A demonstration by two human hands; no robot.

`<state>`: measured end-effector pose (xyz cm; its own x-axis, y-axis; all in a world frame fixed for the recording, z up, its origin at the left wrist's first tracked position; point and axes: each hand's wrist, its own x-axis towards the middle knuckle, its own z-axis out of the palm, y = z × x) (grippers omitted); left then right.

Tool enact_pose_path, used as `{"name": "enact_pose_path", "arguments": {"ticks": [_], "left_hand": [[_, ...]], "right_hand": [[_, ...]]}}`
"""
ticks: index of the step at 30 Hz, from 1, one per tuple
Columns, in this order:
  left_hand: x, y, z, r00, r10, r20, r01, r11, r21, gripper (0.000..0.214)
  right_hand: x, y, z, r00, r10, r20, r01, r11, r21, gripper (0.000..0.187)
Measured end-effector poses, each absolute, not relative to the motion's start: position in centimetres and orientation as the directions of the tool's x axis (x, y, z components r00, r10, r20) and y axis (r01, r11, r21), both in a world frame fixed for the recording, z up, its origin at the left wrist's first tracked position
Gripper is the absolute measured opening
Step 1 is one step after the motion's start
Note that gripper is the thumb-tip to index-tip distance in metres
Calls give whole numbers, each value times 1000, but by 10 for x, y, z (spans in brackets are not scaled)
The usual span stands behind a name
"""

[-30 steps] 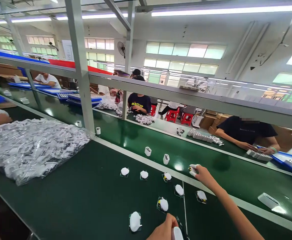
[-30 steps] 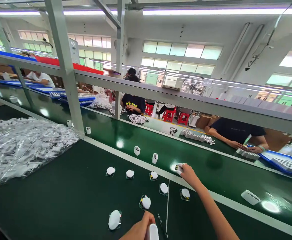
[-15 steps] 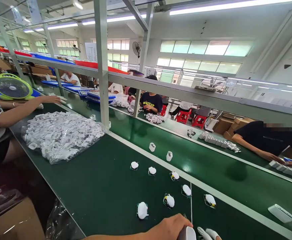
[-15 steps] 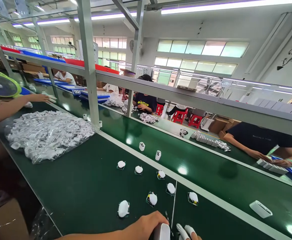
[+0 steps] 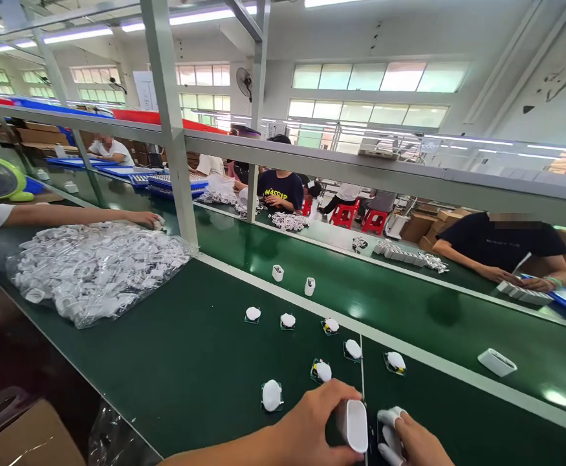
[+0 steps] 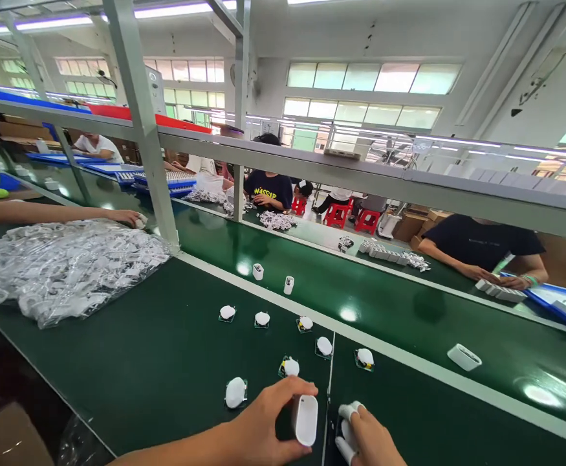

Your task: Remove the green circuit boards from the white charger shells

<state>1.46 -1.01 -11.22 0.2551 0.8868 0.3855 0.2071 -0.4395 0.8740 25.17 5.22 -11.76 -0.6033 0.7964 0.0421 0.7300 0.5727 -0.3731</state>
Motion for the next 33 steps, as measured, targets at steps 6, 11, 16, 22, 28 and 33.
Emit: {"name": "enact_pose_path", "arguments": {"ticks": [6,11,16,22,28,33], "left_hand": [[9,-18,-103,162,810,563,153,-584,797,60],[8,-24,-104,186,847,498,104,-521,847,69],[11,-29,-105,179,889,421,145,-447,883,56],[30,-37,-115,229,959,167,138,-201,970,30],[31,-49,-103,543,840,-11,149,-83,985,35],[24,-40,-103,333,941,64,130,-114,985,45]], "right_hand": [[227,25,-53,-528,749,401,215,574,-790,25],[203,-2,-46,-400,730,554,-53,585,-810,30],[187,-20,-63,-319,742,589,-66,603,-795,28],[162,-43,-97,-168,868,466,-164,442,-882,34],[168,-34,-97,-136,906,400,-112,387,-915,39],[180,-25,-83,-154,861,484,-37,485,-874,34]]}}
